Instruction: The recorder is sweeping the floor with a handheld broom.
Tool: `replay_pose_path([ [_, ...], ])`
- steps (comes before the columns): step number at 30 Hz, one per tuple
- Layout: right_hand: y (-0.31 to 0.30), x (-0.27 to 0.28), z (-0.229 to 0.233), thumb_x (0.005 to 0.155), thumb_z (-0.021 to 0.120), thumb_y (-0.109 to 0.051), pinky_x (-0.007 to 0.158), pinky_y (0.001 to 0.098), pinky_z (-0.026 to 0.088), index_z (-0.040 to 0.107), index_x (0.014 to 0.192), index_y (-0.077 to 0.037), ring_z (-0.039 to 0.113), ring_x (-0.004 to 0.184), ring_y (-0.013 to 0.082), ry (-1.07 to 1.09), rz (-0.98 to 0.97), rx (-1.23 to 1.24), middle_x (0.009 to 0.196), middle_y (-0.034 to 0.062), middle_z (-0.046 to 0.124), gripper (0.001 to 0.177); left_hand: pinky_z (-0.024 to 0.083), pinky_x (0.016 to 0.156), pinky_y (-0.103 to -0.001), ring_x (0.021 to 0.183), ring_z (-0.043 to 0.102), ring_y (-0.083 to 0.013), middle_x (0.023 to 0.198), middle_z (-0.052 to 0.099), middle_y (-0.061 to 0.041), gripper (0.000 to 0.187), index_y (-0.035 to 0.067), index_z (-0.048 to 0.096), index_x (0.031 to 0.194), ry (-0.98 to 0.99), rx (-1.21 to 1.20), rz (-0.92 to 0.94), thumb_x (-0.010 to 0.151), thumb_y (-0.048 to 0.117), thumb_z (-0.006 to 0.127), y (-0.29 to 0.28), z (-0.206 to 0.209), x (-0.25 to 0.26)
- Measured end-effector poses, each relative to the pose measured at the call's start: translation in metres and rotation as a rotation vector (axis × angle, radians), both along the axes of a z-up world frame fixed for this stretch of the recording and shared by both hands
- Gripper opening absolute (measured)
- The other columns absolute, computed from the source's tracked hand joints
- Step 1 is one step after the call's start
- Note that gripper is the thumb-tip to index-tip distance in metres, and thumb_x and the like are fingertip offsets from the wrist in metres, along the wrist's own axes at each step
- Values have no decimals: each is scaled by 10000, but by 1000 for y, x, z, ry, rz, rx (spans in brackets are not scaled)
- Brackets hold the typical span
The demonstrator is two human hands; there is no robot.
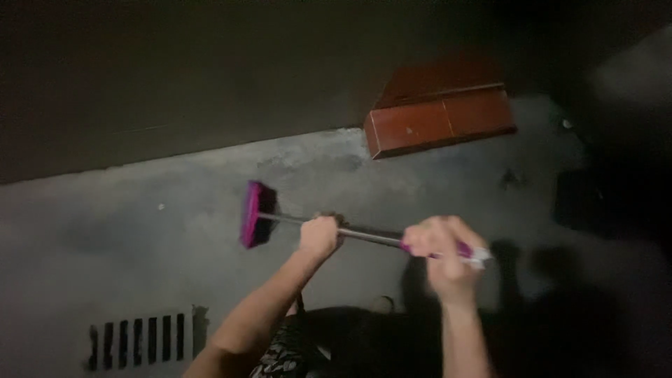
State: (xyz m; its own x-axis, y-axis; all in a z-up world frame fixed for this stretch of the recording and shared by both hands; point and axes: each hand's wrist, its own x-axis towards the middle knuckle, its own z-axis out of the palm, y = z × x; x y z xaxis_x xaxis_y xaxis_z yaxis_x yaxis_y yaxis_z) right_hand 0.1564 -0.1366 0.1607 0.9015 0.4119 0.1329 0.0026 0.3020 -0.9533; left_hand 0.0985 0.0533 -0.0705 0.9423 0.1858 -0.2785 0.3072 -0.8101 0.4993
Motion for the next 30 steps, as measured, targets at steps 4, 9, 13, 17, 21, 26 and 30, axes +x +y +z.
replay_pose_path([
  [4, -17, 31, -37, 1084, 516, -109, 636, 417, 550, 552, 727, -83, 552, 592, 161, -102, 147, -79, 664, 46, 562, 360, 557, 762, -497, 911, 708, -368, 955, 726, -156, 192, 118, 714, 1035, 102, -70, 201, 935, 275, 668, -27, -40, 1],
  [9, -100, 70, 6, 1083, 520, -78, 586, 382, 574, 546, 721, -81, 570, 560, 148, -218, 59, -244, 651, 59, 571, 363, 589, 800, -454, 910, 738, -335, 940, 743, -155, 220, 100, 732, 1016, 174, -114, 193, 991, 274, 600, -149, -47, 54],
  [13, -176, 99, 51, 1083, 494, -66, 576, 377, 564, 539, 718, -80, 552, 541, 154, -293, 37, -375, 635, 64, 557, 368, 572, 778, -497, 914, 704, -382, 940, 727, -167, 217, 113, 716, 1042, -11, -196, 199, 967, 302, 639, -244, 15, 107],
  [17, -222, 116, 70, 1116, 485, -59, 553, 373, 530, 501, 705, -65, 519, 498, 166, -309, 10, -354, 603, 104, 536, 410, 564, 772, -503, 919, 698, -375, 938, 738, -136, 212, 162, 716, 1064, -136, -311, 180, 883, 265, 679, -298, 31, 128],
  [21, -258, 114, 72, 1165, 505, -113, 573, 377, 521, 469, 701, -58, 512, 504, 163, -270, 63, -161, 604, 112, 532, 469, 570, 754, -491, 922, 711, -344, 940, 744, -107, 225, 190, 712, 1060, -143, -216, 80, 842, 242, 692, -307, 62, 122],
  [26, -264, 120, 41, 1153, 476, -246, 595, 401, 564, 504, 772, -78, 572, 554, 168, -340, 222, -61, 671, 69, 568, 418, 589, 736, -473, 922, 723, -330, 945, 730, -132, 183, 141, 726, 1018, 71, 9, 177, 859, 218, 681, -295, 25, 73],
  [30, -247, 115, -13, 1126, 412, -235, 606, 364, 626, 510, 742, -118, 623, 591, 139, -448, 348, -270, 652, 24, 583, 413, 590, 728, -467, 874, 729, -340, 940, 723, -161, 167, 71, 731, 964, 59, 146, 355, 843, 148, 645, -282, -37, 18],
])
